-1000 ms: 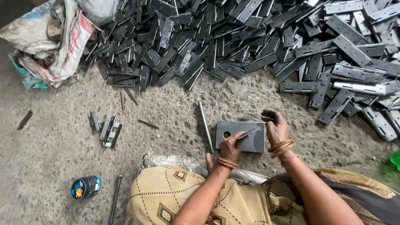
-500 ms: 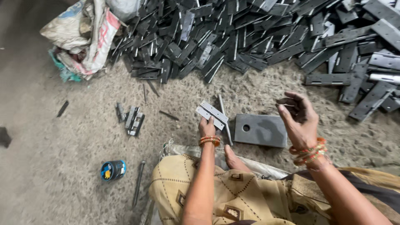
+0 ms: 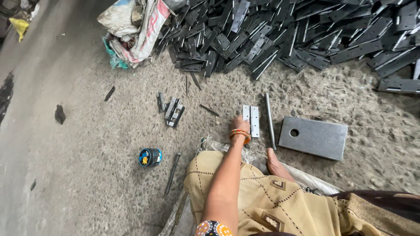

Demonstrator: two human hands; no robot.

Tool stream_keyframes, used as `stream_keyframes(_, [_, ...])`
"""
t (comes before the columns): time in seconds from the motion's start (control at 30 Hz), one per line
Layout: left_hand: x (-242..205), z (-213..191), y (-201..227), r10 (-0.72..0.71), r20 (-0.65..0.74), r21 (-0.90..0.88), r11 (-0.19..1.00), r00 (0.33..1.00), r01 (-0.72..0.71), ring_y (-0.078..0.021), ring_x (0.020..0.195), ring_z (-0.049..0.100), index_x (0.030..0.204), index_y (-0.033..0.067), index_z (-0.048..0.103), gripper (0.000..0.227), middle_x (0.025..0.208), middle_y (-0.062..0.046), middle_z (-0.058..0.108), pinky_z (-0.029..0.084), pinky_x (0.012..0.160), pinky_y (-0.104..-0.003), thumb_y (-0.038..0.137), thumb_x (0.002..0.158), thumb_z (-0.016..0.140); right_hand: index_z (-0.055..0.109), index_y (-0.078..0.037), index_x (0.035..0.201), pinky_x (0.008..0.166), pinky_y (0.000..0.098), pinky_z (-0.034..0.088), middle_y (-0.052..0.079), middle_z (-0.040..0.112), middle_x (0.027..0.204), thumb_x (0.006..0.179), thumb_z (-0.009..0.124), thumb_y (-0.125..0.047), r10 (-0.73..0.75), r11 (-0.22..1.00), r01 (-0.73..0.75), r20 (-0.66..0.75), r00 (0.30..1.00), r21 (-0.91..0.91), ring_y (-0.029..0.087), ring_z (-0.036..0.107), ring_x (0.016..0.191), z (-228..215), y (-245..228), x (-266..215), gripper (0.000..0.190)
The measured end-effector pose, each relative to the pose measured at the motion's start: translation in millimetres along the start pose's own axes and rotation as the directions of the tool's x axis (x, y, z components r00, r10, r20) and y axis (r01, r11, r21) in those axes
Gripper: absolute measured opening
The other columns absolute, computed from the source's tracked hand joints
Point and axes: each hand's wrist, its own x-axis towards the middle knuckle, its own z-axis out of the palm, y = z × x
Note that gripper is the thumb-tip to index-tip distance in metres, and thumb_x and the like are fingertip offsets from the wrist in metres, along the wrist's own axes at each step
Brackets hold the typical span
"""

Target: The person sits on the floor and repeatedly places metal hinge parts onto a metal block, then uses a cylindrical metal rod to press or align them. The person handles multiple hinge pieces from a large pile and stacks the processed pieces nearby.

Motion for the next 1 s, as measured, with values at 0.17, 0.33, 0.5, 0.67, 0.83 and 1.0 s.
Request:
stream_keyframes(0.17, [-28, -12, 11, 0.181, -0.259, 0.187, 0.973, 0.949, -0.134, -0.0415, 0.115, 0.061, 0.123, 0.0041, 0.064, 0.042, 0.125, -0.022, 0.062, 0.049, 0.097, -0.048, 0.008, 0.082, 0.073, 0.054, -0.002, 0.142, 0.099, 0.0301, 0.051, 0.01, 0.066, 0.125, 0.096, 0.066, -0.023, 0.23, 0.939, -0.239, 0.067, 0.971, 0.246, 0.015, 0.062, 0.113, 21, 69, 19, 0.052])
stream_keyframes(0.33, [-39, -11, 26, 0.211, -0.237, 0.146, 0.973, 0.949, -0.18, -0.0398, 0.113, 0.062, 0.118, 0.0078, 0.067, 0.035, 0.123, -0.018, 0.064, 0.05, 0.094, -0.048, 0.009, 0.084, 0.072, 0.054, -0.003, 0.142, 0.1, 0.0312, 0.05, 0.009, 0.064, 0.127, 0.095, 0.064, -0.029, 0.331, 0.861, -0.338, 0.085, 0.94, 0.381, 0.016, 0.06, 0.114, 19, 99, 24, 0.054])
stream_keyframes(0.5, [-44, -6, 35, 0.334, -0.226, 0.157, 0.939, 0.915, -0.304, -0.039, 0.11, 0.064, 0.115, 0.0063, 0.067, 0.034, 0.12, -0.018, 0.064, 0.052, 0.094, -0.046, 0.008, 0.082, 0.074, 0.053, -0.003, 0.142, 0.101, 0.0323, 0.048, 0.009, 0.063, 0.129, 0.095, 0.062, -0.034, 0.384, 0.812, -0.382, 0.088, 0.919, 0.442, 0.017, 0.058, 0.115, 13, 112, 26, 0.057])
stream_keyframes(0.67, [-52, 4, 48, 0.358, -0.171, 0.102, 0.933, 0.918, -0.345, -0.0415, 0.104, 0.065, 0.116, 0.0047, 0.067, 0.032, 0.12, -0.019, 0.064, 0.053, 0.087, -0.049, 0.01, 0.085, 0.074, 0.053, -0.004, 0.143, 0.101, 0.0335, 0.047, 0.009, 0.061, 0.131, 0.095, 0.059, -0.039, 0.425, 0.783, -0.413, 0.085, 0.901, 0.465, 0.017, 0.056, 0.116, 4, 121, 27, 0.06])
stream_keyframes(0.83, [-45, 1, 45, 0.463, -0.213, 0.095, 0.886, 0.86, -0.454, -0.0412, 0.104, 0.065, 0.112, 0.0044, 0.068, 0.028, 0.116, -0.019, 0.066, 0.053, 0.089, -0.048, 0.008, 0.085, 0.074, 0.052, -0.005, 0.143, 0.102, 0.0346, 0.045, 0.009, 0.06, 0.133, 0.095, 0.057, -0.045, 0.452, 0.744, -0.448, 0.121, 0.884, 0.495, 0.018, 0.054, 0.117, 16, 132, 29, 0.063])
stream_keyframes(1.0, [-43, 30, 70, 0.492, -0.211, 0.005, 0.865, 0.845, -0.502, -0.0397, 0.104, 0.065, 0.111, 0.0046, 0.068, 0.026, 0.109, -0.018, 0.068, 0.052, 0.093, -0.047, 0.002, 0.085, 0.072, 0.052, -0.005, 0.144, 0.102, 0.0358, 0.044, 0.008, 0.058, 0.134, 0.095, 0.055, -0.05, 0.471, 0.755, -0.435, 0.055, 0.88, 0.491, 0.019, 0.052, 0.118, -17, 129, 28, 0.066])
